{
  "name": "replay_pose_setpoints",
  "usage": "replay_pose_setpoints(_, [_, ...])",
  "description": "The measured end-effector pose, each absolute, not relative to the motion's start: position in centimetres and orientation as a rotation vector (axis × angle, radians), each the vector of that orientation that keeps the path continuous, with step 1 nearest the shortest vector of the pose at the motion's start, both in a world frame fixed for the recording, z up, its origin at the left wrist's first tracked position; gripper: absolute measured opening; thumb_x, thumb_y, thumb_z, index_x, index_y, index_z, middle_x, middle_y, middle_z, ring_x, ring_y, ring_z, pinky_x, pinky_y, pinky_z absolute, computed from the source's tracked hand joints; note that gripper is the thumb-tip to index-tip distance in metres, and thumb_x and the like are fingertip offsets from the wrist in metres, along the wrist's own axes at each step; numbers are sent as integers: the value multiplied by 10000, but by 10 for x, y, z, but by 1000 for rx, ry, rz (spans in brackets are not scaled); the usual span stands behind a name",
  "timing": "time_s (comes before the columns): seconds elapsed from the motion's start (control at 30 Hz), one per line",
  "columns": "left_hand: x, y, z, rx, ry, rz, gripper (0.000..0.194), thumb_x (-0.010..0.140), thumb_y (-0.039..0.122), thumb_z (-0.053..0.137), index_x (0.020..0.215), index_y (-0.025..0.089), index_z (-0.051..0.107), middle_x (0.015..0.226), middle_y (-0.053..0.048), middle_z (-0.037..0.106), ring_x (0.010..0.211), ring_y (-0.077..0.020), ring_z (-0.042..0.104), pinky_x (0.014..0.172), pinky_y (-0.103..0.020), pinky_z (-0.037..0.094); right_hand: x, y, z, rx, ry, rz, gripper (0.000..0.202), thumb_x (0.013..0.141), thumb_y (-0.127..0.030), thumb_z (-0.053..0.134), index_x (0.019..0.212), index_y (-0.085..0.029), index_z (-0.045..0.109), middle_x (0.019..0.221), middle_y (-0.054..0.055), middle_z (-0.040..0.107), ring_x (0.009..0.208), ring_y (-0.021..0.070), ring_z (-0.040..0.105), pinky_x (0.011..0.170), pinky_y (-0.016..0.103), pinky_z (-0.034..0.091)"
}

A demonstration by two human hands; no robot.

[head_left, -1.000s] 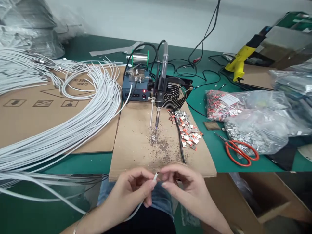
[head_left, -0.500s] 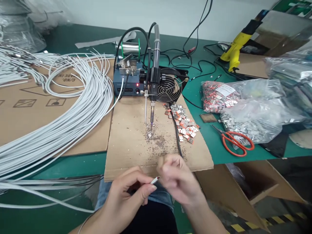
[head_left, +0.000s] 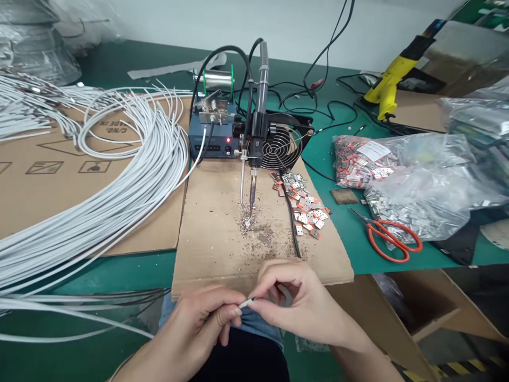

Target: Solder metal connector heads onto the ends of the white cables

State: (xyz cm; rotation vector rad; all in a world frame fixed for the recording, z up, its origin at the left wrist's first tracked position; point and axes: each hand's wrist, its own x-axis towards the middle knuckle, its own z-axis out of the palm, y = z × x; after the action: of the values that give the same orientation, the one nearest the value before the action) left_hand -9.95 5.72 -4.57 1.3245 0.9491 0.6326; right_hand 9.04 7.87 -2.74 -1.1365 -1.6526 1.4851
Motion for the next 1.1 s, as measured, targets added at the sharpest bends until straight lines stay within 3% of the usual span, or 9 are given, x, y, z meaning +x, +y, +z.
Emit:
replay_pose_setpoints(0.17, [-92,58,-47,1089,831,759,217,904,206,484,777,175,658,541,29,536,436,-62,502,440,-130,411,79,72,-38,-1012,-1370,1417,154,712,-117,675,589,-125,583,518,-28,525,446,16,412,417,125,314])
replay_pose_setpoints(0.3, [-82,60,-42,1203,958,1015,145,774,97,636,715,188,732,539,11,588,493,-77,558,514,-131,456,62,63,-49,-955,-1127,1326,164,731,-116,664,601,-133,565,542,-22,525,488,34,459,447,134,349])
replay_pose_setpoints(0.43, [-74,55,-40,1010,933,1098,195,750,49,644,744,216,744,494,34,607,428,-63,570,475,-107,463,50,53,-57,-927,-1060,1201,152,756,-81,635,649,-156,555,557,-39,464,542,36,419,517,148,342])
replay_pose_setpoints(0.6, [-69,49,-35,794,969,1130,182,723,34,660,693,199,729,477,42,618,414,-47,567,477,-83,456,63,55,-57,-809,-922,1351,102,815,-159,600,729,-188,553,591,-37,452,574,57,421,539,166,350])
replay_pose_setpoints(0.67, [-73,49,-34,796,1032,1125,190,712,24,662,667,198,724,469,45,617,407,-39,556,463,-70,437,75,60,-50,-865,-1011,1370,59,792,-163,634,766,-200,596,595,-39,477,555,49,413,515,154,337])
replay_pose_setpoints(0.77, [-82,52,-36,919,1017,1081,210,728,27,650,714,219,736,493,43,633,415,-48,565,455,-79,439,88,69,-36,-1049,-1355,1374,186,703,-129,707,868,-210,677,630,-30,570,533,34,402,490,140,330])
replay_pose_setpoints(0.87, [-89,54,-39,1089,984,1075,217,735,37,649,760,231,743,532,40,630,433,-65,581,457,-103,454,90,75,-22,-1170,-1583,1373,43,728,-191,693,743,-151,696,573,-11,570,498,32,386,459,150,310])
replay_pose_setpoints(0.97, [-92,57,-39,1213,1023,1036,178,730,55,668,744,218,739,534,35,613,444,-75,579,465,-120,455,88,80,-15,-1202,-1668,1380,154,753,-237,671,651,-123,675,532,-7,522,493,37,398,451,160,302])
replay_pose_setpoints(1.1, [-89,56,-40,1162,1035,990,82,753,126,678,718,189,717,522,18,631,443,-86,573,452,-138,445,84,81,-17,-1131,-1654,1399,152,713,-195,701,598,-120,637,520,-11,514,487,39,409,440,160,296])
